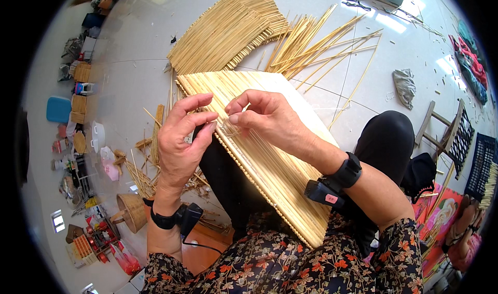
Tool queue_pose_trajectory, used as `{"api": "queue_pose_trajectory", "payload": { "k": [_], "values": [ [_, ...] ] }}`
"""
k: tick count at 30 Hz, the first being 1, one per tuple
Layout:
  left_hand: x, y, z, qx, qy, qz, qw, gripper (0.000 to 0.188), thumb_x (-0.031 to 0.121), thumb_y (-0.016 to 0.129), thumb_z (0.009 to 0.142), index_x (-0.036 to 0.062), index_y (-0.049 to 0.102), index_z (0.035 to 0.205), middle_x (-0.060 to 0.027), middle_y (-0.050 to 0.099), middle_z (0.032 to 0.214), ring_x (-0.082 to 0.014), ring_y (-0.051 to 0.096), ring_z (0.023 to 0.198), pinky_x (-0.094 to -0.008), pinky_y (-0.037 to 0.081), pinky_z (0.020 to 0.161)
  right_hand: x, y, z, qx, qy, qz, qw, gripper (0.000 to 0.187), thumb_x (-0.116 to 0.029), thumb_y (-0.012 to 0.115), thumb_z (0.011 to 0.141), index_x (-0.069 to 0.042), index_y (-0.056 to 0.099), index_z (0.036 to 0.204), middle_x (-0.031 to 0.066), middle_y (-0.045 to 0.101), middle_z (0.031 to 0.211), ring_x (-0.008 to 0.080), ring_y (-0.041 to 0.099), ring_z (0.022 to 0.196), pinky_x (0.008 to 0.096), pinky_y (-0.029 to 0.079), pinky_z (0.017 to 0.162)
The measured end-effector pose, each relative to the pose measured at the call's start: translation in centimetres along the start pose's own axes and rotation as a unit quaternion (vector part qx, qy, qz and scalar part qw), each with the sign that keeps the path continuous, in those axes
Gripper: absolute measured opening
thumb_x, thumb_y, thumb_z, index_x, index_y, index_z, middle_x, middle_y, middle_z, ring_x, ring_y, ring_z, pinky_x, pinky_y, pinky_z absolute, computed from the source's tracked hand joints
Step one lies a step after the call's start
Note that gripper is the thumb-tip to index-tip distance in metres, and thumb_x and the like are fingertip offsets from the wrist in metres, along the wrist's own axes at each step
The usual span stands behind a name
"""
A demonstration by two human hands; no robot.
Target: The person threads a thin straw strip through a larger bamboo or straw mat by hand and trims the excess length using a small hand tool.
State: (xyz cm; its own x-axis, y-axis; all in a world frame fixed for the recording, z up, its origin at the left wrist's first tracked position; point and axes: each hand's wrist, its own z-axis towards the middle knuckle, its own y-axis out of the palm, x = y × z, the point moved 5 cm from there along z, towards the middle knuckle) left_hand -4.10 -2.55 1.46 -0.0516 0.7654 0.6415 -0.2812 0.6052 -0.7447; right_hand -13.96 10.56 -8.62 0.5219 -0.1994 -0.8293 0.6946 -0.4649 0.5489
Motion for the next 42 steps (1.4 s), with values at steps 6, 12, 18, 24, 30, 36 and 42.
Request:
{"api": "queue_pose_trajectory", "payload": {
  "k": [6,12,18,24,30,36,42],
  "values": [
    [-0.22,0.1,0.25,0.003,0.023,-0.022,0.999,0.025,-0.007,0.075,0.081,0.002,0.076,0.105,-0.0126,0.068,0.125,-0.0268,0.071,0.109,-0.0345,0.06,0.09,-0.04,-0.15,0.09,-0.015,-0.017,-0.027,0.999,0.01,-0.01,0.068,0.099,-0.001,0.069,0.103,0.0008,0.071,0.092,0.0054,0.063,0.082,0.0235,0.053,0.074],
    [-0.41,0.27,-0.02,-0.014,-0.007,-0.034,0.999,0.021,-0.008,0.075,0.084,0.0007,0.076,0.103,-0.0116,0.067,0.129,-0.0234,0.069,0.113,-0.0332,0.057,0.096,-0.21,0.06,0.06,-0.018,-0.005,-0.019,1.0,0.009,-0.009,0.067,0.1,-0.001,0.07,0.103,0.0033,0.074,0.095,0.0058,0.063,0.079,0.0234,0.053,0.071],
    [-0.31,0.33,0.01,0.006,0.016,-0.018,1.0,0.021,-0.004,0.078,0.081,0.0009,0.075,0.101,-0.0125,0.069,0.123,-0.0269,0.071,0.107,-0.0357,0.059,0.089,-0.14,0.25,0.0,-0.016,-0.007,-0.024,1.0,0.009,-0.008,0.066,0.1,-0.001,0.07,0.102,0.004,0.074,0.095,0.0058,0.063,0.077,0.0226,0.053,0.069],
    [-0.43,-0.03,0.0,-0.031,0.023,0.022,0.999,0.016,-0.003,0.076,0.084,0.0005,0.075,0.1,-0.0124,0.066,0.131,-0.0254,0.067,0.116,-0.0358,0.055,0.098,-0.17,0.24,0.03,-0.017,-0.002,-0.023,1.0,0.009,-0.009,0.066,0.1,-0.001,0.07,0.102,0.0045,0.074,0.095,0.0058,0.063,0.076,0.0227,0.053,0.07],
    [-0.83,-0.05,0.07,-0.031,-0.037,-0.036,0.998,0.009,-0.001,0.074,0.087,-0.0003,0.073,0.096,-0.0132,0.067,0.13,-0.0265,0.065,0.119,-0.0365,0.052,0.102,-0.35,0.24,0.04,-0.023,-0.002,-0.01,1.0,0.009,-0.008,0.065,0.1,0.0,0.069,0.102,0.0062,0.075,0.096,0.0063,0.063,0.078,0.0231,0.054,0.07],
    [-0.77,0.0,0.16,-0.049,-0.031,-0.018,0.998,0.009,0.001,0.073,0.088,-0.0005,0.073,0.097,-0.0132,0.067,0.131,-0.026,0.065,0.119,-0.0367,0.051,0.102,-0.42,-0.02,-0.03,-0.02,-0.005,-0.002,1.0,0.009,-0.008,0.065,0.099,0.0,0.068,0.102,0.007,0.075,0.098,0.0075,0.066,0.084,0.0241,0.056,0.072],
    [-0.73,0.02,0.24,-0.022,-0.035,-0.027,0.999,0.009,0.001,0.076,0.084,0.0006,0.074,0.093,-0.0141,0.07,0.122,-0.0295,0.068,0.114,-0.0383,0.053,0.098,-0.62,-0.21,-0.11,-0.026,-0.007,-0.003,1.0,0.009,-0.008,0.065,0.1,-0.001,0.067,0.103,0.0069,0.075,0.099,0.0077,0.067,0.086,0.0249,0.056,0.074]
  ]
}}
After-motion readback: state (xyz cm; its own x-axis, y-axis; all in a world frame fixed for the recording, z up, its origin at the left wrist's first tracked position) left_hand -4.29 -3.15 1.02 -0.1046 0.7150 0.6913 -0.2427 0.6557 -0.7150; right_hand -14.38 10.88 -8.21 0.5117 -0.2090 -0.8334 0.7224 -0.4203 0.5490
